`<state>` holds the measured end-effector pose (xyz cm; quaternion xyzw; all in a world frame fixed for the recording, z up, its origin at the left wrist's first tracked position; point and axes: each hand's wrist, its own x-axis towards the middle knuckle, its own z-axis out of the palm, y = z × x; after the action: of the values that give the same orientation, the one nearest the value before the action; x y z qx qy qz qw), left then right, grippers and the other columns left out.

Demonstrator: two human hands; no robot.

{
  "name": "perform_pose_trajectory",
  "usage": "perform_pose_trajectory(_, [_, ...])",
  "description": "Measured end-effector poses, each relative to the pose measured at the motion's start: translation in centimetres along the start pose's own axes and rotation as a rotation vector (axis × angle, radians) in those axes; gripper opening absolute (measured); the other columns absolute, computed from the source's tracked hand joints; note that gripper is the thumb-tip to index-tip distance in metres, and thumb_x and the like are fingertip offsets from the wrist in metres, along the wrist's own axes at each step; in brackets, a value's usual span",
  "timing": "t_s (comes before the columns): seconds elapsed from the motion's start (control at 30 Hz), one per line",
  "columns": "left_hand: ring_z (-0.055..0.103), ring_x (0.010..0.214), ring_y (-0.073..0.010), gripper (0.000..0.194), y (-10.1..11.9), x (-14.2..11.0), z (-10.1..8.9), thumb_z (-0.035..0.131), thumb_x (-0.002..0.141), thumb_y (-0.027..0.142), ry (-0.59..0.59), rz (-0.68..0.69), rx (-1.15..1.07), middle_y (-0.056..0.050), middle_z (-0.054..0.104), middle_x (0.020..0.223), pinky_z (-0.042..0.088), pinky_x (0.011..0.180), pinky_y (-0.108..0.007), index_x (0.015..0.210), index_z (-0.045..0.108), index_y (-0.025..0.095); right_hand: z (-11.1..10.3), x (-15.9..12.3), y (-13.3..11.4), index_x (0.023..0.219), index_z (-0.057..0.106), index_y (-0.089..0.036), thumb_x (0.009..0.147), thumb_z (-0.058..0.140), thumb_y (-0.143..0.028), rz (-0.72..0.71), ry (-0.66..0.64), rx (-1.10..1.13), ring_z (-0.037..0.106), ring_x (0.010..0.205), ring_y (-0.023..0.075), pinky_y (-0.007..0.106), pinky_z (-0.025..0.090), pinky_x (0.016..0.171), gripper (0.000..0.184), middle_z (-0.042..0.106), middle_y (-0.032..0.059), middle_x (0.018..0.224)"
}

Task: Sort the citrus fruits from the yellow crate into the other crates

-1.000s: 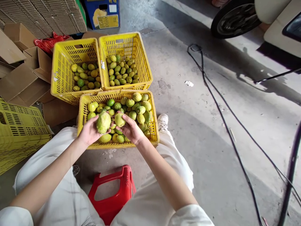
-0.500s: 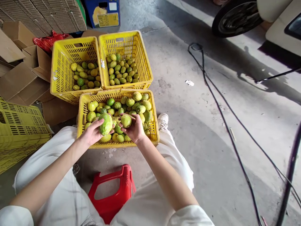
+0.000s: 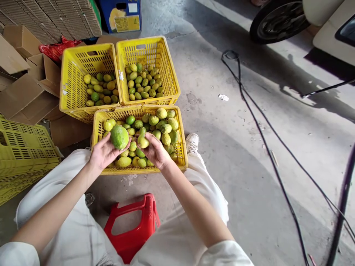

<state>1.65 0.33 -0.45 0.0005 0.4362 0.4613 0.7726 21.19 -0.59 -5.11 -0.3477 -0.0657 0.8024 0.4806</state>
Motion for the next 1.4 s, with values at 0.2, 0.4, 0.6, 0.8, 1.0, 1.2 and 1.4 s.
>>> perform_pose_trajectory(0.2, [0.076,0.107,-0.0262,0.053,-0.1,0.3,-0.4,0.074,0.092,0.028,-0.022,0.080,0.057,-0.009,0.075,0.115,0.065,0.088,-0.036,0.142,0.059,0.025,0.5,-0.3,0.0,0.094,0.067,-0.020,0.072,0.093,-0.029,0.046,-0.045,0.016,0.061,0.063,0.0086,0.012,0.042,0.041,0.034,0.070,-0.0028,0.082])
perform_pose_trajectory(0.4, [0.074,0.117,-0.0303,0.043,0.0,0.0,-0.1,0.064,0.095,0.024,-0.019,0.039,0.056,-0.012,0.076,0.119,0.064,0.098,-0.048,0.138,0.060,0.023,0.5,-0.3,-0.2,0.100,0.069,-0.019,0.089,0.070,-0.032,0.092,0.035,0.091,0.073,0.083,0.0192,0.027,0.065,0.066,0.017,0.075,0.0040,0.090])
perform_pose_trajectory(0.6, [0.066,0.133,-0.0362,0.051,0.1,-0.1,0.4,0.044,0.099,0.025,0.017,0.017,-0.091,-0.017,0.072,0.134,0.058,0.106,-0.059,0.149,0.053,0.018,0.8,-0.2,-0.4,0.118,0.068,-0.019,0.093,0.053,-0.025,0.086,0.038,0.136,0.074,0.109,0.0246,0.040,0.066,0.093,0.030,0.078,0.0078,0.104])
perform_pose_trajectory(0.8, [0.072,0.123,-0.0279,0.044,0.0,-0.1,0.2,0.056,0.103,0.029,0.023,0.056,-0.040,-0.013,0.075,0.127,0.062,0.103,-0.042,0.147,0.055,0.019,0.7,-0.5,-0.5,0.101,0.068,-0.022,0.085,0.080,-0.028,0.053,0.035,0.050,0.068,0.074,0.0105,0.018,0.062,0.066,0.021,0.071,-0.0025,0.088])
perform_pose_trajectory(1.0, [0.074,0.113,-0.0275,0.054,-0.5,-0.7,-0.4,0.077,0.086,0.021,-0.044,0.038,0.085,-0.011,0.076,0.120,0.062,0.103,-0.042,0.138,0.062,0.018,0.5,-0.7,0.1,0.094,0.066,-0.021,0.072,0.088,-0.017,0.002,0.034,-0.013,0.060,0.066,0.0074,0.013,0.049,0.050,0.031,0.070,-0.0031,0.086])
perform_pose_trajectory(1.2, [0.075,0.113,-0.0314,0.044,-0.4,-0.5,-0.3,0.069,0.090,0.028,-0.068,-0.030,0.123,-0.016,0.077,0.120,0.063,0.100,-0.047,0.132,0.064,0.014,0.6,-0.1,0.0,0.109,0.067,-0.021,0.086,0.064,-0.026,0.089,0.084,0.120,0.074,0.094,0.0234,0.036,0.068,0.079,0.023,0.075,0.0065,0.097])
perform_pose_trajectory(1.4, [0.073,0.122,-0.0348,0.053,0.2,-0.7,0.5,0.046,0.097,0.026,0.003,-0.044,0.011,-0.017,0.077,0.125,0.060,0.105,-0.056,0.148,0.056,0.013,0.7,0.0,-0.2,0.109,0.065,-0.022,0.091,0.060,-0.024,0.092,0.090,0.083,0.075,0.095,0.0227,0.039,0.069,0.085,0.018,0.077,0.0060,0.097])
